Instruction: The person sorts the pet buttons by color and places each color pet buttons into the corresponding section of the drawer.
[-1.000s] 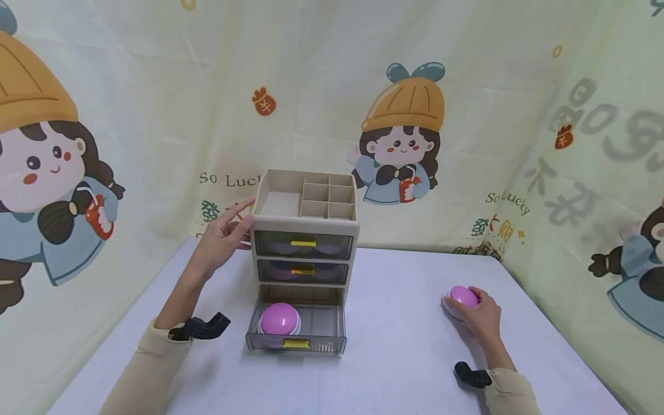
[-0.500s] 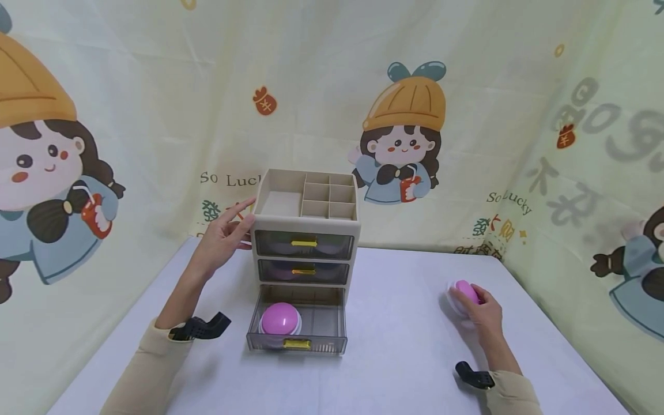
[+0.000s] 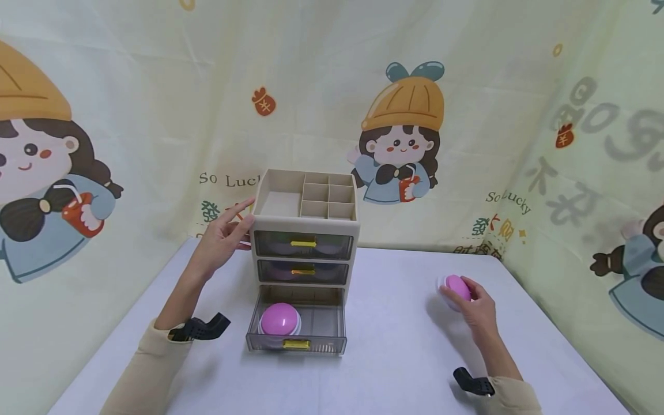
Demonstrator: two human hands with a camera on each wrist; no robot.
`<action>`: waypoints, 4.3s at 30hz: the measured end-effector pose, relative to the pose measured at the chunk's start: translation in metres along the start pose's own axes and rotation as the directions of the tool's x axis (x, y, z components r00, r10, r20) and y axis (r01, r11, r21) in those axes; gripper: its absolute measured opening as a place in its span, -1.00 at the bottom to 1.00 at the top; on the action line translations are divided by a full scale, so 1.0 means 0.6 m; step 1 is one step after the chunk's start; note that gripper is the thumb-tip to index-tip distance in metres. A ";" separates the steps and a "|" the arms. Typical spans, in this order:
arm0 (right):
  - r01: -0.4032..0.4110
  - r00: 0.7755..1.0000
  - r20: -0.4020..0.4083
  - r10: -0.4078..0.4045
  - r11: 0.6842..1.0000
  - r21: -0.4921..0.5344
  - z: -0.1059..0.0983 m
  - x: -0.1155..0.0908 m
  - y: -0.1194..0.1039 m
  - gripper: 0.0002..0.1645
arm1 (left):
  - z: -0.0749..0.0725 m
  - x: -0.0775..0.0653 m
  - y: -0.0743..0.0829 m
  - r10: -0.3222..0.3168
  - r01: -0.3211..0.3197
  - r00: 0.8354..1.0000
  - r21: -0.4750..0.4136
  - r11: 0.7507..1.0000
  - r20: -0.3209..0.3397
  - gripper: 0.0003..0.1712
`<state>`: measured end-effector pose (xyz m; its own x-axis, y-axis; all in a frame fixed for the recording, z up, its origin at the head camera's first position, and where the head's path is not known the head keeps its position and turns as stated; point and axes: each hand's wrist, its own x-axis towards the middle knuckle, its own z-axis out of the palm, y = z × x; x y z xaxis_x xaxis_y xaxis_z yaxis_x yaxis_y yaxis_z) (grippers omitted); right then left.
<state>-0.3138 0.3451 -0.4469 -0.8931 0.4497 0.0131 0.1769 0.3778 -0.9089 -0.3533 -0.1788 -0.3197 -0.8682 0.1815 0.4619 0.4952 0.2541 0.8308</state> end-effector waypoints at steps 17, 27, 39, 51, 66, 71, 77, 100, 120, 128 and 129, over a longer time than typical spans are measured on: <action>0.177 0.983 0.049 -0.175 0.983 -0.040 0.021 -0.047 -0.058 -0.01 | 0.000 0.012 -0.034 0.011 -0.011 1.000 -0.009 1.000 -0.010 -0.41; 0.358 0.934 0.066 -0.352 0.922 -0.147 0.034 -0.061 -0.063 -0.05 | -0.001 -0.001 0.000 0.005 -0.005 1.000 -0.008 1.000 -0.002 -0.42; 0.453 0.891 0.076 -0.448 0.860 -0.237 0.055 -0.071 -0.068 -0.03 | 0.000 0.012 -0.036 0.006 -0.006 1.000 -0.003 1.000 -0.012 -0.43; 0.517 0.856 0.106 -0.506 0.832 -0.199 0.075 -0.102 -0.089 -0.04 | 0.002 0.009 -0.035 0.006 -0.005 1.000 0.005 1.000 -0.017 -0.41; 0.569 0.822 0.145 -0.551 0.811 -0.137 0.085 -0.130 -0.114 -0.08 | 0.002 0.009 -0.035 0.018 -0.018 1.000 0.006 1.000 -0.019 -0.39; 0.507 0.853 0.171 -0.494 0.861 -0.041 0.082 -0.135 -0.125 -0.15 | 0.001 0.008 -0.035 0.016 -0.016 1.000 0.007 1.000 -0.018 -0.40; 0.492 0.853 0.200 -0.482 0.871 0.000 0.087 -0.143 -0.130 -0.13 | 0.000 0.008 -0.033 0.021 -0.021 1.000 0.007 1.000 -0.015 -0.40; 0.585 0.773 0.259 -0.579 0.809 0.059 0.126 -0.193 -0.161 -0.12 | -0.003 0.008 -0.034 0.021 -0.021 1.000 0.001 1.000 -0.016 -0.39; 0.725 0.673 0.277 -0.686 0.685 -0.066 0.159 -0.200 -0.165 -0.09 | -0.004 0.008 -0.033 0.013 -0.013 1.000 -0.008 1.000 -0.010 -0.38; 0.720 0.665 0.337 -0.667 0.692 -0.051 0.168 -0.203 -0.166 -0.08 | -0.002 0.008 -0.032 0.010 -0.010 1.000 -0.005 1.000 -0.011 -0.37; 0.720 0.664 0.340 -0.666 0.692 -0.052 0.169 -0.203 -0.166 -0.08 | -0.002 0.008 -0.032 0.011 -0.011 1.000 -0.005 1.000 -0.011 -0.37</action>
<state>-0.2649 0.1705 -0.4002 -0.8514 -0.2287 0.4721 -0.4998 0.6270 -0.5976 -0.3668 -0.1837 -0.3329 -0.8629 0.1743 0.4743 0.5046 0.2469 0.8273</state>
